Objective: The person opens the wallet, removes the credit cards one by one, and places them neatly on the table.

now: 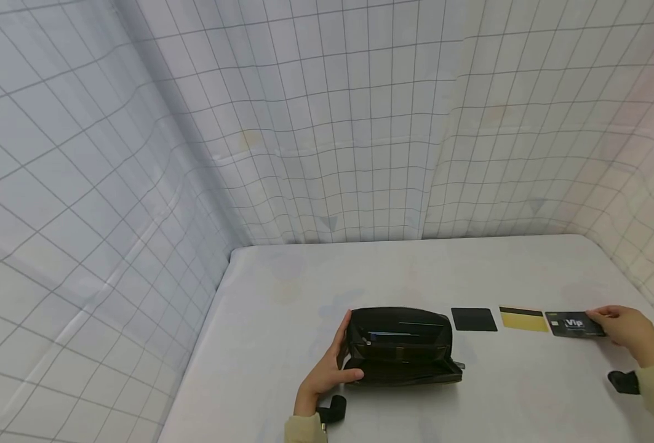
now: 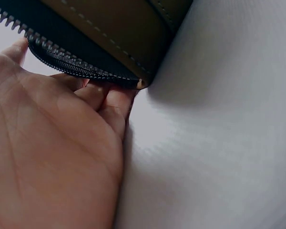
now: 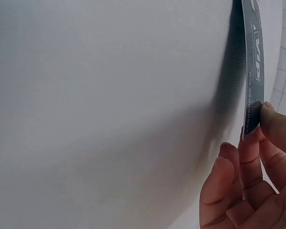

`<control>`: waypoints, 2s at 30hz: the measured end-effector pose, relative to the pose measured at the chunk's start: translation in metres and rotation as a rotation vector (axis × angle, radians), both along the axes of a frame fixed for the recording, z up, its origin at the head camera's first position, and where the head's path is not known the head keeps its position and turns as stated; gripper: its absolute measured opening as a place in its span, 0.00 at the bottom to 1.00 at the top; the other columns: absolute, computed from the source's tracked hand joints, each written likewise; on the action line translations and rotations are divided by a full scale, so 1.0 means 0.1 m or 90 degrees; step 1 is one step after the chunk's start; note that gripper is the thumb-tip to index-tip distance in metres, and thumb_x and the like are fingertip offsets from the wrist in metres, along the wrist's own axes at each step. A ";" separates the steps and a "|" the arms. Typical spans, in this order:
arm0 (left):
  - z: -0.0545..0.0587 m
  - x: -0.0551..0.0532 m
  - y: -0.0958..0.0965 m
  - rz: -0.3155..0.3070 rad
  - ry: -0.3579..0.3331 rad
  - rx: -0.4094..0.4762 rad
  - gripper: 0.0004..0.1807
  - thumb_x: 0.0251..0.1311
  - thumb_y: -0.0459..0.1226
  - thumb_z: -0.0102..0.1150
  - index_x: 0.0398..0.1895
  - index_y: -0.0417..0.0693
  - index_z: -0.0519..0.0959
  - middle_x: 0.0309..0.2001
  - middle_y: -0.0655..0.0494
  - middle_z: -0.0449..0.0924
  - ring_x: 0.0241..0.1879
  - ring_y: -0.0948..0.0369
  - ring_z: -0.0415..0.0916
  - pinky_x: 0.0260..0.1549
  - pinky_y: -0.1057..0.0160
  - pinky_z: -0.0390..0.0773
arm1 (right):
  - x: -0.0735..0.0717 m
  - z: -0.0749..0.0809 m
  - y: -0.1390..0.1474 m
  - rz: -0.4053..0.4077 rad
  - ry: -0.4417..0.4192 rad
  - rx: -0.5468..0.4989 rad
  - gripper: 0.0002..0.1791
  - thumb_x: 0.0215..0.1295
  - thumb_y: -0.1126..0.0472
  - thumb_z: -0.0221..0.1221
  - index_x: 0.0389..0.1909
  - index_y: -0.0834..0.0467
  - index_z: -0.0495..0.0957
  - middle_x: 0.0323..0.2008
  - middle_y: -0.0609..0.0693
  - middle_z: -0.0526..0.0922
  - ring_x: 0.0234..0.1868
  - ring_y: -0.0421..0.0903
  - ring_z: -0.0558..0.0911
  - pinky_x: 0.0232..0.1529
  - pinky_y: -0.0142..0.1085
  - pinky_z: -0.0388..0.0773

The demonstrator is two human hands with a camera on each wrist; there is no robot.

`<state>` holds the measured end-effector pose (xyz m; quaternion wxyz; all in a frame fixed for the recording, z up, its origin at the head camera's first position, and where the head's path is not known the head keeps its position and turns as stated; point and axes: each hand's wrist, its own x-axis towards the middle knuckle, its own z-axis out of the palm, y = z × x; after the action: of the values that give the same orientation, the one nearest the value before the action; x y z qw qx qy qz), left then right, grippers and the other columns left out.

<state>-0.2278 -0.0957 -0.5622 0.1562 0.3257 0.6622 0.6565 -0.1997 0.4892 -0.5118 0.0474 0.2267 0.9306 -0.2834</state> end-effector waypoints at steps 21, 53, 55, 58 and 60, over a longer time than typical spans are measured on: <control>0.13 0.04 -0.01 -0.009 -0.011 -0.013 0.57 0.53 0.42 0.65 0.73 0.61 0.31 0.74 0.59 0.27 0.72 0.56 0.30 0.66 0.57 0.47 | -0.04 0.01 0.04 -0.149 0.004 -0.109 0.34 0.54 0.46 0.63 0.44 0.75 0.75 0.22 0.52 0.80 0.26 0.44 0.70 0.24 0.35 0.68; 0.07 0.01 -0.01 -0.013 0.001 0.004 0.57 0.54 0.43 0.65 0.74 0.58 0.31 0.74 0.59 0.28 0.72 0.55 0.30 0.65 0.63 0.47 | -0.21 -0.24 0.24 -0.188 -0.008 -0.152 0.38 0.53 0.51 0.66 0.52 0.80 0.68 0.23 0.55 0.78 0.27 0.46 0.72 0.19 0.31 0.71; 0.10 0.02 -0.01 -0.014 0.004 0.005 0.57 0.54 0.42 0.64 0.74 0.57 0.31 0.74 0.57 0.28 0.72 0.52 0.30 0.65 0.65 0.48 | -0.22 -0.24 0.24 -0.188 -0.012 -0.153 0.38 0.53 0.51 0.66 0.52 0.80 0.68 0.22 0.54 0.78 0.27 0.47 0.72 0.18 0.31 0.71; 0.23 0.08 0.00 -0.015 0.010 0.004 0.56 0.55 0.41 0.63 0.74 0.52 0.31 0.74 0.52 0.27 0.71 0.48 0.29 0.64 0.68 0.48 | -0.22 -0.24 0.24 -0.190 -0.015 -0.153 0.38 0.53 0.52 0.66 0.52 0.80 0.68 0.21 0.54 0.78 0.26 0.46 0.72 0.19 0.32 0.72; 0.22 0.07 0.00 -0.014 0.012 0.004 0.56 0.55 0.42 0.64 0.74 0.54 0.31 0.74 0.53 0.27 0.72 0.49 0.29 0.64 0.69 0.48 | -0.22 -0.24 0.24 -0.191 -0.017 -0.153 0.38 0.54 0.52 0.66 0.52 0.80 0.68 0.21 0.54 0.78 0.26 0.46 0.72 0.19 0.32 0.72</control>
<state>-0.2204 -0.0959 -0.5401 0.1561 0.3394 0.6579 0.6539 -0.2212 0.5129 -0.5354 0.0435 0.3592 0.8451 -0.3936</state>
